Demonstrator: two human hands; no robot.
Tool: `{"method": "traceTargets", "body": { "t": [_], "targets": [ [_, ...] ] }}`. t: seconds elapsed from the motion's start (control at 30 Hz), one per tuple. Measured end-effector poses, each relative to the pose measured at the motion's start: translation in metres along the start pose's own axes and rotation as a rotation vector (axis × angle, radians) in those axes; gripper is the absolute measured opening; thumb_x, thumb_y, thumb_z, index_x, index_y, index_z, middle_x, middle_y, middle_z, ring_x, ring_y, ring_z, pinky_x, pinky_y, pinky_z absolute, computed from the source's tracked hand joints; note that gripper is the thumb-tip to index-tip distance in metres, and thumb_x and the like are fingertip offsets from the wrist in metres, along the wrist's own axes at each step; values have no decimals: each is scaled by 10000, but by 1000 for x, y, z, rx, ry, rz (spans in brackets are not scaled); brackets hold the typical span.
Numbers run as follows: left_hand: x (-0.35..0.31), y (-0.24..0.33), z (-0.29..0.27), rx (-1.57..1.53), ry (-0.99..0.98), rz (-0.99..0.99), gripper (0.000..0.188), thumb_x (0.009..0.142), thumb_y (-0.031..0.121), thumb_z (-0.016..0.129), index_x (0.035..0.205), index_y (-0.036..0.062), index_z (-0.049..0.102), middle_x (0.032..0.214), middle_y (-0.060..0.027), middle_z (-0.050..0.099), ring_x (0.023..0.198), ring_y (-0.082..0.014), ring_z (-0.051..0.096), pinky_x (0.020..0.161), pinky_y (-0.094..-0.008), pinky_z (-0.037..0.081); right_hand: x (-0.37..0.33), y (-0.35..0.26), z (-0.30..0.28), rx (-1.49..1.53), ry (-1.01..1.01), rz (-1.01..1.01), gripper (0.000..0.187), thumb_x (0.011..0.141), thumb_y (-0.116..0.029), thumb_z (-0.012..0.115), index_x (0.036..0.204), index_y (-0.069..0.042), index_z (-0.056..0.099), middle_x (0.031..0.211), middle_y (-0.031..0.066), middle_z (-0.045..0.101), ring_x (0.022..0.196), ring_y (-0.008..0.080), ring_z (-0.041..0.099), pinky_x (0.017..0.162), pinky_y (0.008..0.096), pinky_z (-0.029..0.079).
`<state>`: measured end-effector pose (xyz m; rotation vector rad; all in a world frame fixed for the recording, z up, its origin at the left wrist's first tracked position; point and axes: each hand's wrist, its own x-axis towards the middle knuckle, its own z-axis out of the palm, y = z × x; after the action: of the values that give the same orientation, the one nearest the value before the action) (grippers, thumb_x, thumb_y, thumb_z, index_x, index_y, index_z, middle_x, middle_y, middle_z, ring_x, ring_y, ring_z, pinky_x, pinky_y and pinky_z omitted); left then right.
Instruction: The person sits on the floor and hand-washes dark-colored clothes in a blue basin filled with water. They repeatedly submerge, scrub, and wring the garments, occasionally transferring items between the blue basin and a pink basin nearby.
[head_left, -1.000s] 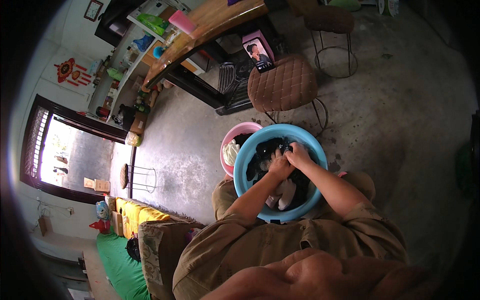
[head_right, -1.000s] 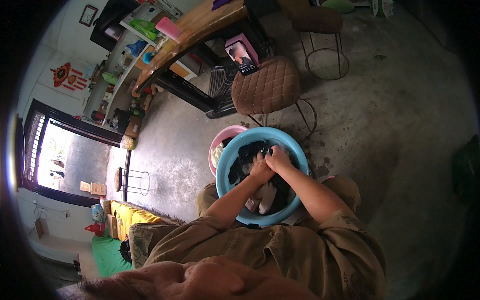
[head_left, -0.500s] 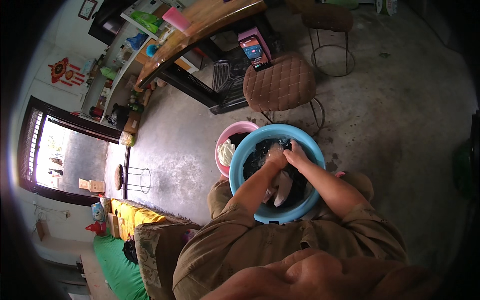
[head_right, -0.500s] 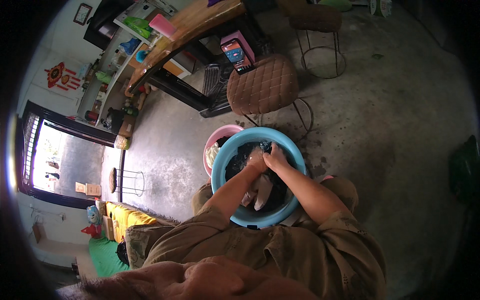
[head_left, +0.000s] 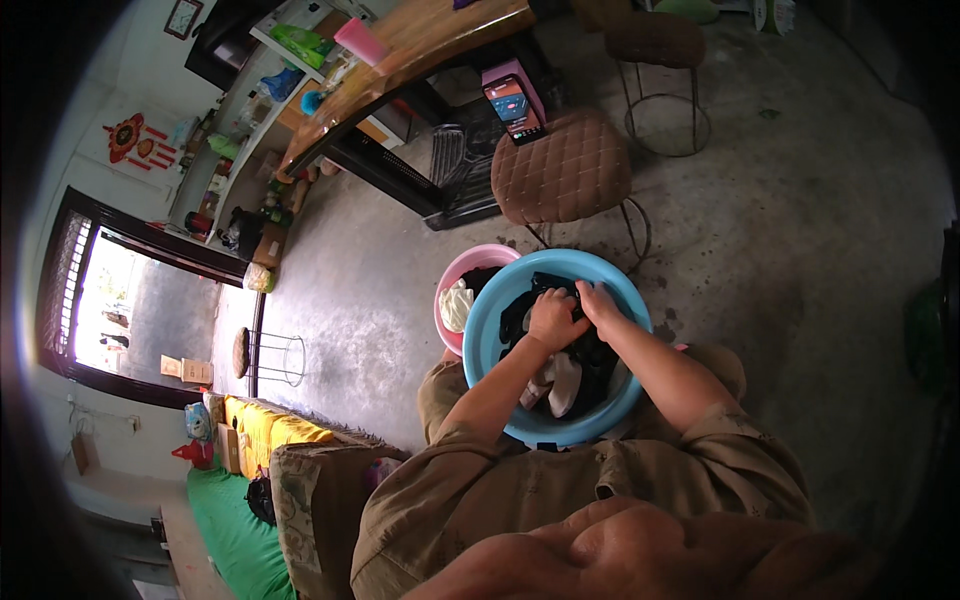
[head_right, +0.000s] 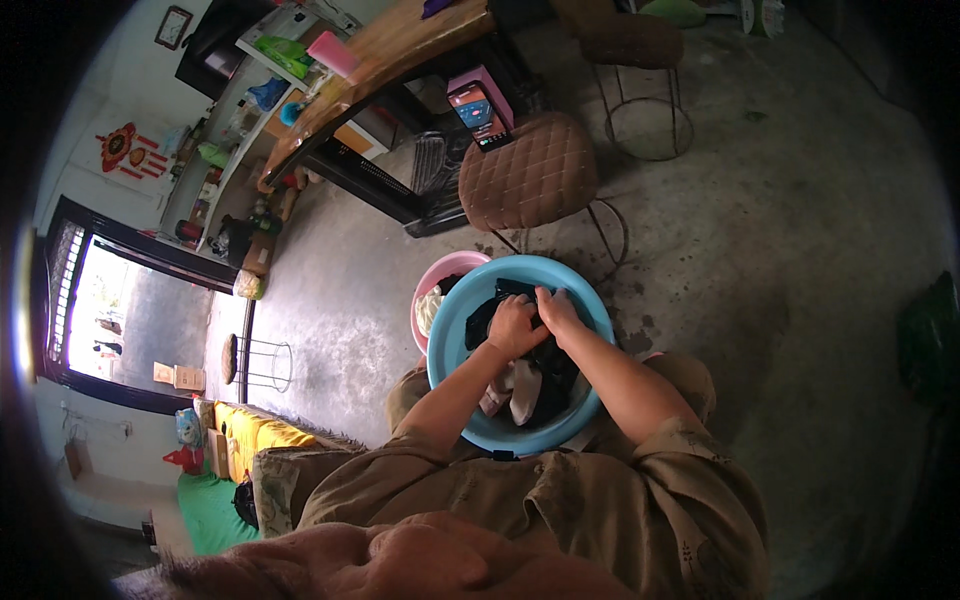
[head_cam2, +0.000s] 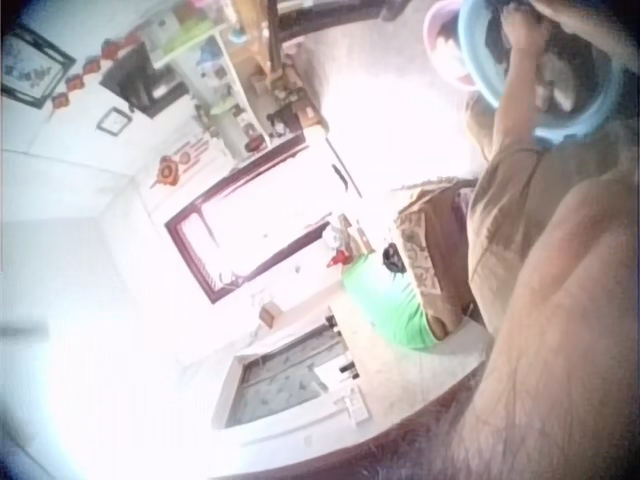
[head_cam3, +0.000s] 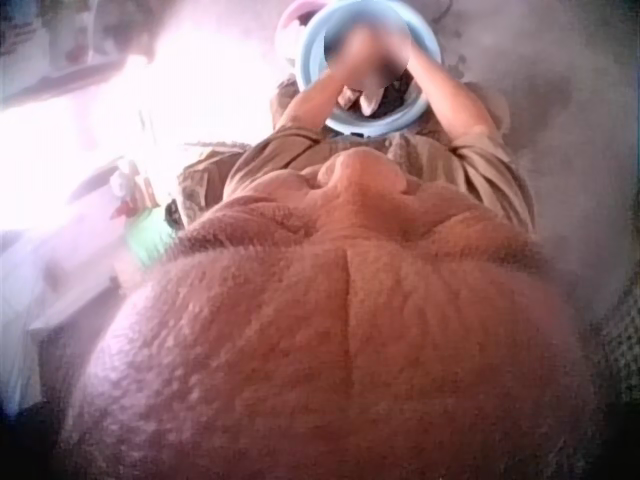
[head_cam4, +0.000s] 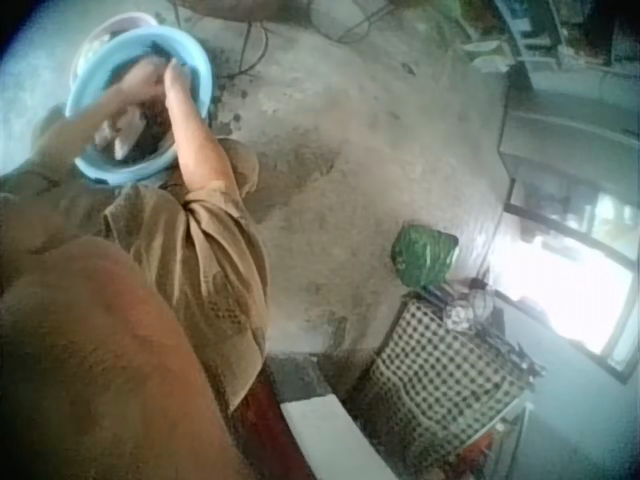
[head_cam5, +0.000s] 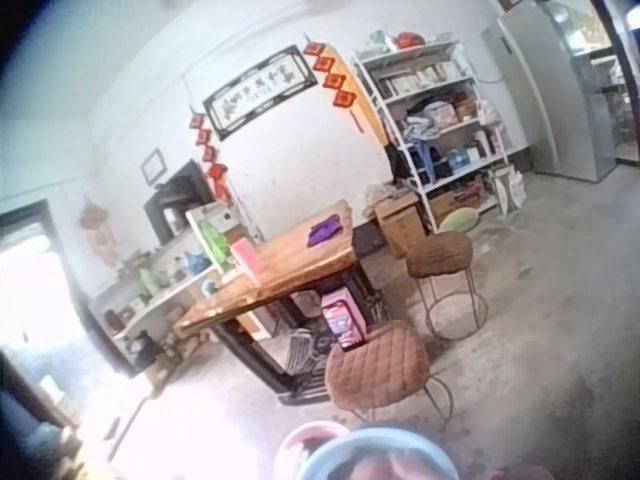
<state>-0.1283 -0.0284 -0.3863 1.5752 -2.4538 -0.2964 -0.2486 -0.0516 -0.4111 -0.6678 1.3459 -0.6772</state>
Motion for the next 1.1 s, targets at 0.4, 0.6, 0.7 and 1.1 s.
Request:
{"method": "traceTargets", "body": {
  "t": [0.4,0.6,0.7,1.1],
  "targets": [
    [-44,33,-17,-98,230,158,413,620,181,709,955,1,550,1107,-225,442,1030,-401,446,913,-463,373,16,13,-11,-282,-185,-432,232,786,-199,518,918,-15,567,882,183,550,830,331,541,704,437,419],
    [-50,47,-26,-13,393,-120,885,588,203,736,1332,25,292,1361,-272,235,1252,-447,264,1042,-510,229,2,13,-8,-528,23,-1002,191,710,-155,520,603,2,503,670,182,548,718,391,535,639,489,432],
    [-44,34,-17,-61,221,-185,1003,592,224,720,1414,54,170,1454,-246,124,1341,-444,109,1050,-567,135,13,24,-5,-742,-27,-1372,261,696,-241,554,573,-11,562,701,148,597,670,351,566,639,476,467],
    [-21,10,31,31,-259,-260,790,801,440,515,1417,77,179,1482,-183,92,1363,-424,26,1042,-623,106,-31,15,2,-1040,38,-620,413,807,-330,504,1040,-4,603,1198,264,429,1116,429,408,933,565,360]
  ]
}}
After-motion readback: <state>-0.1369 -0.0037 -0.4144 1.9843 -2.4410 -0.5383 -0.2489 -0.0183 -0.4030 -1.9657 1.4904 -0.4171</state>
